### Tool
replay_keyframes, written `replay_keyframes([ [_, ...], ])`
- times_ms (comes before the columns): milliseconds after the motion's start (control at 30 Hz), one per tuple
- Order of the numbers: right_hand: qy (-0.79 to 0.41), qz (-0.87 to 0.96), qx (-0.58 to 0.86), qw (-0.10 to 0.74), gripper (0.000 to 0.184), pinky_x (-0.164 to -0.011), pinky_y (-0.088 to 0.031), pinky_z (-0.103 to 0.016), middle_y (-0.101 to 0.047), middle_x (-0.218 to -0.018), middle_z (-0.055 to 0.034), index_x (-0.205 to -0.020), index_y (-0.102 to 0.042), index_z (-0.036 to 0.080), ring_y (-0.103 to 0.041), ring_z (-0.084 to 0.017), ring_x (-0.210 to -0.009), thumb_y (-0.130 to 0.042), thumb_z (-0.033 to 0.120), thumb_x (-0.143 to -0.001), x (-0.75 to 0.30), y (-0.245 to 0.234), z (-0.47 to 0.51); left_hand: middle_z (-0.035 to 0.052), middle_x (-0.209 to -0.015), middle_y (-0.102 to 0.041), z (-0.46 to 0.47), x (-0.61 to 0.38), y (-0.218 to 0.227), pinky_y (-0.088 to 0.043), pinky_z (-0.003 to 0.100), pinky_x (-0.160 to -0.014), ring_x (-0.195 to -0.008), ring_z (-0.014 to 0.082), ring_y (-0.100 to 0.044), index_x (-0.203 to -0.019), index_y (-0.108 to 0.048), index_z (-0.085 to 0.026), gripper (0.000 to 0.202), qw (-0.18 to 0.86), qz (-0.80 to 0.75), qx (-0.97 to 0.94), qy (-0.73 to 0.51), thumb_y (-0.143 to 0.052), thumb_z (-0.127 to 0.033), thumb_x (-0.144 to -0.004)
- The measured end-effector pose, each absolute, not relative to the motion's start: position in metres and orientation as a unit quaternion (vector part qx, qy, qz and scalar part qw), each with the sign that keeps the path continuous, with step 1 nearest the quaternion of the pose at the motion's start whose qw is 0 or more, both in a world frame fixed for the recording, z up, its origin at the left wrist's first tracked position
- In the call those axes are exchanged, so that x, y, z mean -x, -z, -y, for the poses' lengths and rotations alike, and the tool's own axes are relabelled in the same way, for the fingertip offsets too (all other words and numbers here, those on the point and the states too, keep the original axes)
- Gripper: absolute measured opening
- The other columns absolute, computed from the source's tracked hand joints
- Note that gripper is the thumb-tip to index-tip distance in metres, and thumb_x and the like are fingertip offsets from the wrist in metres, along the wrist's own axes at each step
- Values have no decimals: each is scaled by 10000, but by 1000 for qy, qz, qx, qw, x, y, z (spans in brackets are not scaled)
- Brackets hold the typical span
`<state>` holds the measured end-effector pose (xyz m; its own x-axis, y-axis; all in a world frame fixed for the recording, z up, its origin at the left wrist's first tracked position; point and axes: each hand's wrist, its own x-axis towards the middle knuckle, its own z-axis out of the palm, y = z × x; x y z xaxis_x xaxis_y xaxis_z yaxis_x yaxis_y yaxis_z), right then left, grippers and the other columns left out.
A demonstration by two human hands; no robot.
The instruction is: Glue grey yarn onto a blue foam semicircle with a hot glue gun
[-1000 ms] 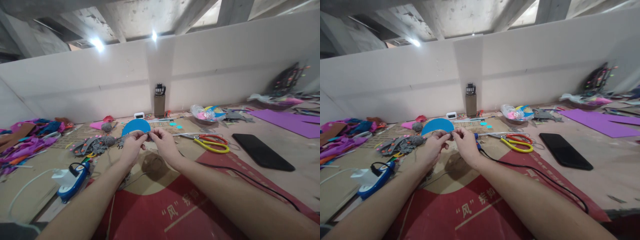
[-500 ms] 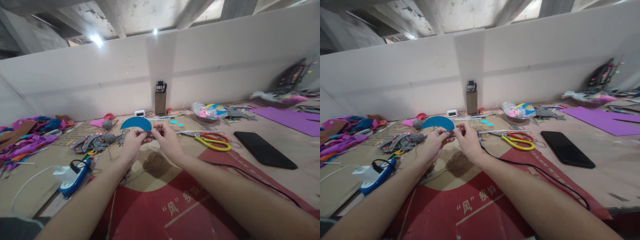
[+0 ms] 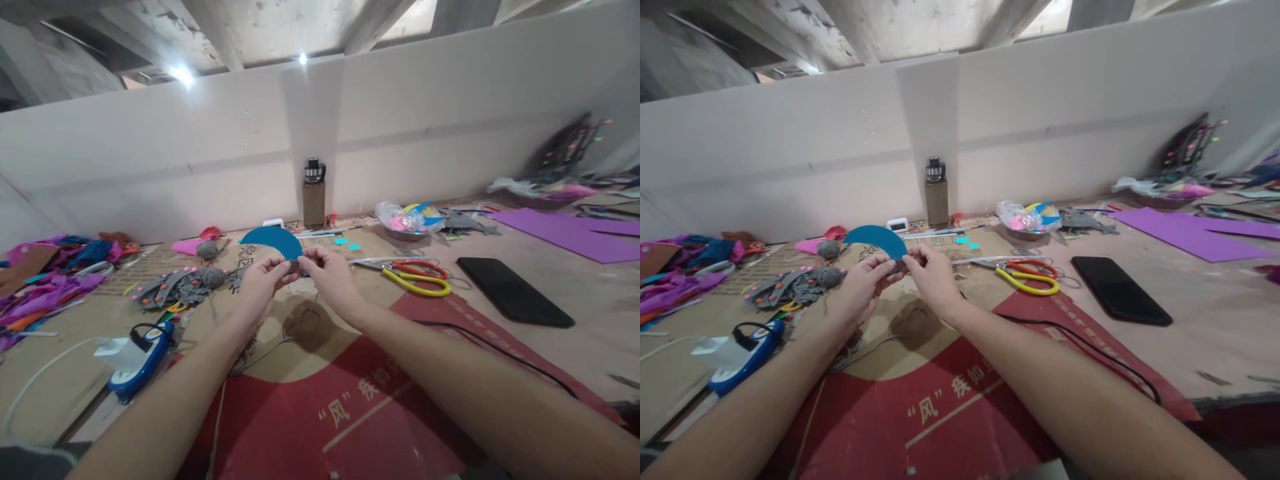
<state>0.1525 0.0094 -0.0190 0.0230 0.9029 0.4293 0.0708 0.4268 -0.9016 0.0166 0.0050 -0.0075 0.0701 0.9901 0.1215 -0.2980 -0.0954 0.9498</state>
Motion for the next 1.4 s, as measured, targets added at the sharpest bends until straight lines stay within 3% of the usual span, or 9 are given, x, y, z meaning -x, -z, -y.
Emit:
replay_keyframes([
  [133,-349,613,407,580,154,-592,-364,-268,-583,-666,2,-752,-605,180,-458,-126,-605,-538,315,-782,-153,19,-9,41,-764,-663,-4,-15,6,-526,242,-689,-708,118,-635,-729,-619,-112,238,550,-401,-471,-562,-770,-256,-616],
  [267,-350,612,408,580,151,-594,-360,-267,-575,-678,5,-747,-603,183,-455,-127,-615,-543,317,-778,-152,22,-12,41,-750,-654,-3,-12,5,-412,168,-440,-644,120,-613,-777,-636,-133,287,507,-444,-509,-535,-754,-345,-625],
  [433,-351,618,399,580,145,-588,-351,-264,-578,-677,4,-762,-608,185,-459,-126,-608,-541,311,-784,-152,25,-15,-66,-460,-453,-3,-9,5,-167,135,-338,-364,12,-334,-767,-640,-139,290,478,-483,-518,-519,-749,-372,-632],
  [500,-349,619,402,577,146,-591,-355,-266,-585,-676,1,-754,-607,184,-468,-129,-611,-540,310,-785,-152,25,-15,-51,-488,-492,-4,-10,6,-190,133,-333,-365,13,-361,-784,-639,-132,291,505,-473,-504,-517,-751,-356,-637],
  [600,-342,621,406,577,153,-601,-367,-270,-600,-692,-5,-773,-610,184,-486,-135,-625,-532,315,-792,-153,25,-14,19,-653,-616,-5,-10,8,-366,137,-389,-489,62,-550,-795,-628,-119,273,554,-448,-476,-516,-758,-299,-637],
  [700,-338,623,405,577,148,-617,-379,-275,-601,-705,-7,-785,-606,185,-494,-139,-640,-527,310,-793,-152,26,-15,30,-710,-634,-6,-10,9,-467,159,-471,-588,100,-630,-805,-616,-122,271,576,-434,-462,-516,-763,-275,-637],
  [900,-351,629,409,560,169,-621,-381,-279,-596,-699,-8,-786,-610,183,-500,-143,-648,-525,328,-802,-151,29,-17,-2,-675,-624,-7,-7,9,-291,127,-301,-420,51,-555,-781,-608,-121,265,570,-432,-475,-513,-755,-294,-643],
  [1100,-357,632,391,566,194,-676,-398,-274,-623,-814,-18,-919,-607,185,-530,-146,-728,-492,313,-829,-149,31,-16,65,-748,-693,-7,-8,7,-516,177,-513,-608,122,-666,-785,-586,-118,172,604,-426,-408,-536,-710,-188,-688],
  [1400,-307,685,422,507,203,-675,-373,-257,-589,-729,3,-764,-580,179,-505,-137,-701,-467,320,-857,-151,38,-17,78,-788,-703,-12,-2,8,-365,115,-357,-553,102,-650,-792,-553,-123,156,591,-417,-386,-572,-675,-182,-716],
])
